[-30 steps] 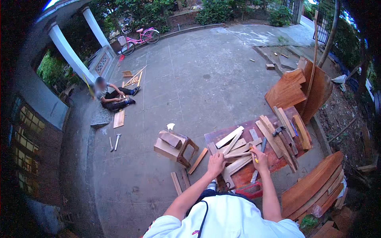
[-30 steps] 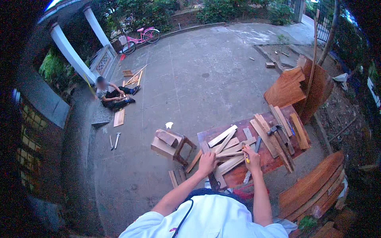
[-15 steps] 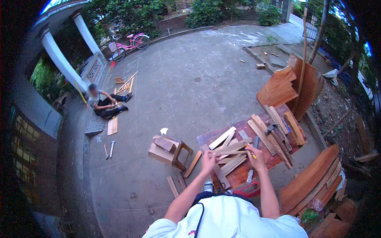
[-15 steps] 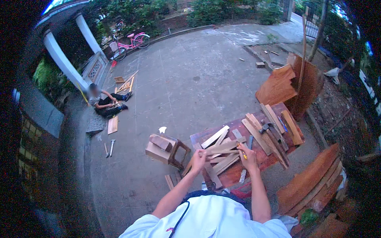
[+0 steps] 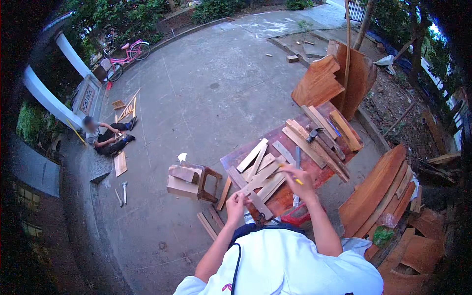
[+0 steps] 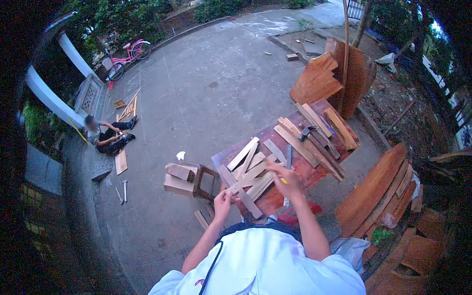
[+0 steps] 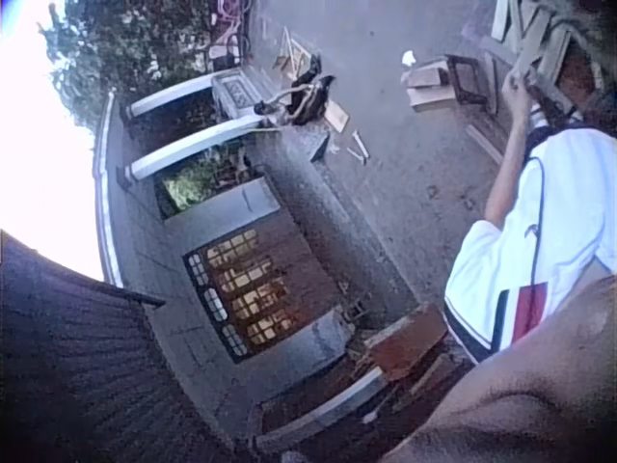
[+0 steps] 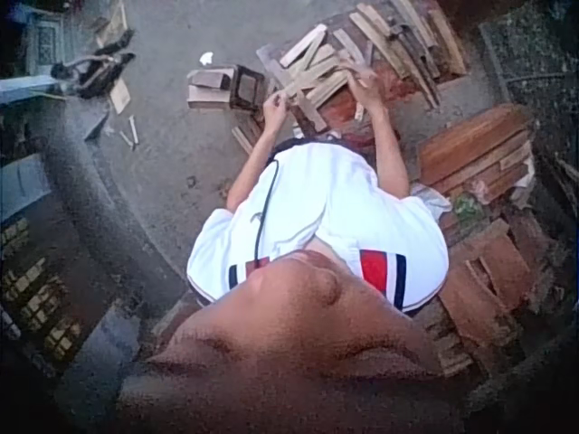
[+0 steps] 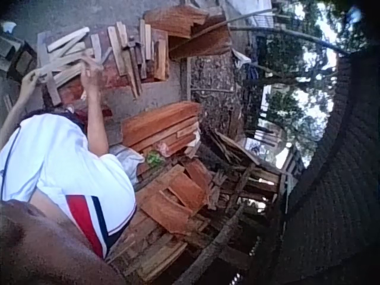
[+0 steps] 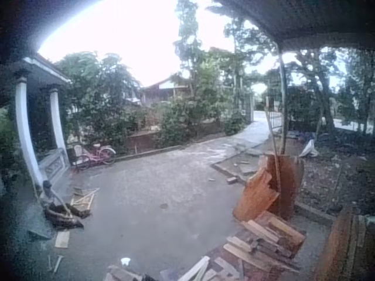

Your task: Measure, mark, and hammer wood scraps in a workshop area.

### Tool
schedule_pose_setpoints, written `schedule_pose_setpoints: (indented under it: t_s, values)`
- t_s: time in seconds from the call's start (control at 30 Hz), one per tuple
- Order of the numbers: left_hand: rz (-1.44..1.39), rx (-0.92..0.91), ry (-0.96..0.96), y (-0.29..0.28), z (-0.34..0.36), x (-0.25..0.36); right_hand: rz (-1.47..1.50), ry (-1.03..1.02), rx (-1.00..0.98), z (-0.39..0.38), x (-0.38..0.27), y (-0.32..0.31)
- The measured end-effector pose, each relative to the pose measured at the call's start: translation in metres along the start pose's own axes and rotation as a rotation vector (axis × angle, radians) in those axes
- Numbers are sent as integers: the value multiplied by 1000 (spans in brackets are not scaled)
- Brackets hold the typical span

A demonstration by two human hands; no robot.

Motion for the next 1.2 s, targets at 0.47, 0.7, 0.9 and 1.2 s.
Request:
schedule_pose_setpoints:
  t_s: [0.47, 0.7, 0.9, 1.2]
  values:
    - [24, -115, -95, 5, -2, 7, -60, -17, -487, 10, -4, 33]
    - [143, -98, -103, 6, -1, 9, -42, -245, -556, 9, -22, 44]
    - [91, -115, -74, 13, 1, 16, -192, 30, -445, 25, 6, 34]
    - [99, -112, -99, 15, -5, 29, -224, 60, -516, 39, -3, 25]
Point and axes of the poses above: each hand's wrist, its own z-axis towards the middle knuckle, its own y-axis out of the palm, x = y × z, the point moved 1 cm from there along z, towards the middle knuckle, and after that the axes turned 8 degrees about -y, right-handed, at the moved point
